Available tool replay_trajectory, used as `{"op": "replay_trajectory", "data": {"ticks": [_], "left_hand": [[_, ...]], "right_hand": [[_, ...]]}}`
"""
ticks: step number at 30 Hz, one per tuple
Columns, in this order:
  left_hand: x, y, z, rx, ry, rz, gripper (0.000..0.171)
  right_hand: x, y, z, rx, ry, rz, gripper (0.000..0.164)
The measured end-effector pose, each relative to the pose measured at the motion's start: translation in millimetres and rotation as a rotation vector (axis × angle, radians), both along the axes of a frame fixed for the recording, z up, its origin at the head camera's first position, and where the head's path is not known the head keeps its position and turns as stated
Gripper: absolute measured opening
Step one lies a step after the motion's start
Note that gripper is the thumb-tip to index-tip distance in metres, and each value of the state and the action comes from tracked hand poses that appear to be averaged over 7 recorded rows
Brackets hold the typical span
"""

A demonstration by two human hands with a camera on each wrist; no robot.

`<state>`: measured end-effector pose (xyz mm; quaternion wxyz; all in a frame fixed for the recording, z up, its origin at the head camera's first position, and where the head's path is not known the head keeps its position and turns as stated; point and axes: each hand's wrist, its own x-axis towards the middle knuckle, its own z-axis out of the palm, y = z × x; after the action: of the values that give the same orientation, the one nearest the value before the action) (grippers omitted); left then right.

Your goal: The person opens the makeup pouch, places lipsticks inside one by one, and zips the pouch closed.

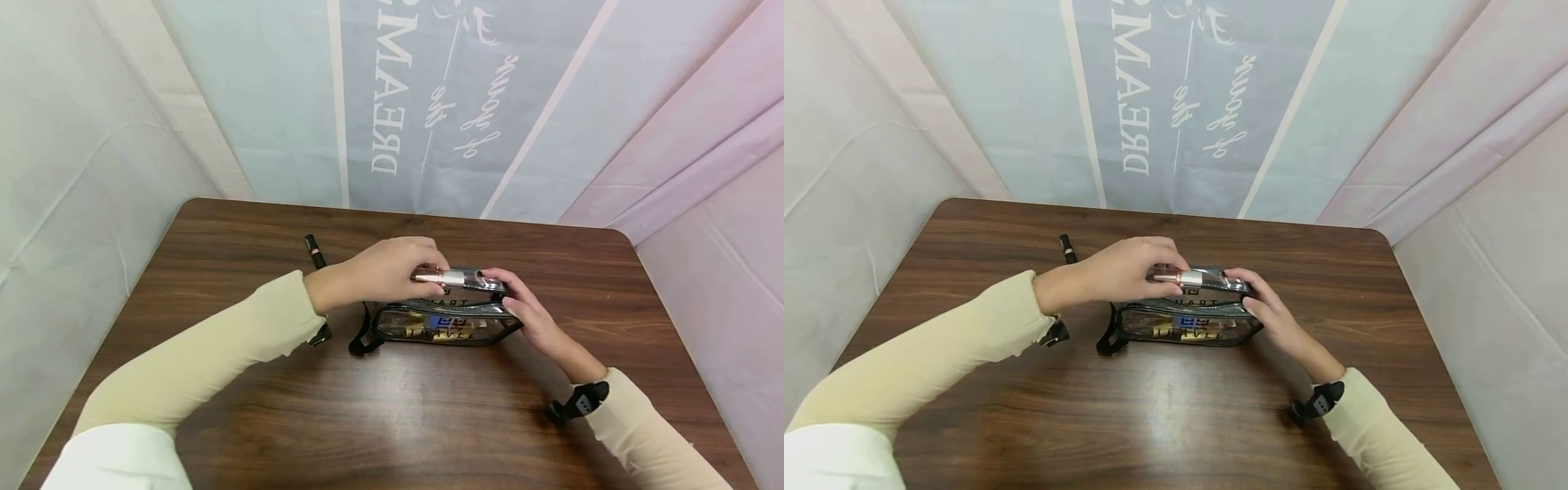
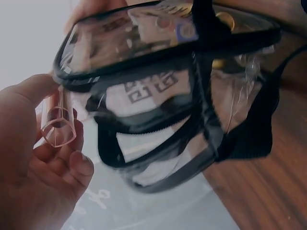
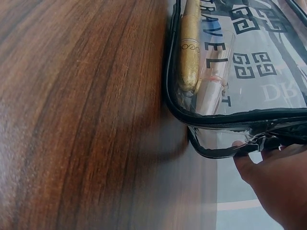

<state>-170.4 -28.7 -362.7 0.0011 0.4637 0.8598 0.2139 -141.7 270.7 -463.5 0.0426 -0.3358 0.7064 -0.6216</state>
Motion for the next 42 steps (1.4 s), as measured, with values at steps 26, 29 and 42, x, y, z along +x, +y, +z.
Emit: {"op": "replay_trajectory", "data": {"ticks": [26, 29, 42], "left_hand": [[-1.6, 1, -19.4, -0.035, 0.11, 0.037, 0.025], [-1.7, 1, -19.9, -0.039, 0.113, 0.041, 0.025], [-0.6, 4, -21.1, -0.035, 0.084, 0.057, 0.031]], "right_hand": [[1.7, -7, 2.8, -0.017, -0.017, -0.002, 0.055], [0.8, -7, 2.3, -0.012, -0.02, -0.001, 0.056], [-3.0, -2, 2.7, -0.013, -0.012, 0.02, 0.055]]}}
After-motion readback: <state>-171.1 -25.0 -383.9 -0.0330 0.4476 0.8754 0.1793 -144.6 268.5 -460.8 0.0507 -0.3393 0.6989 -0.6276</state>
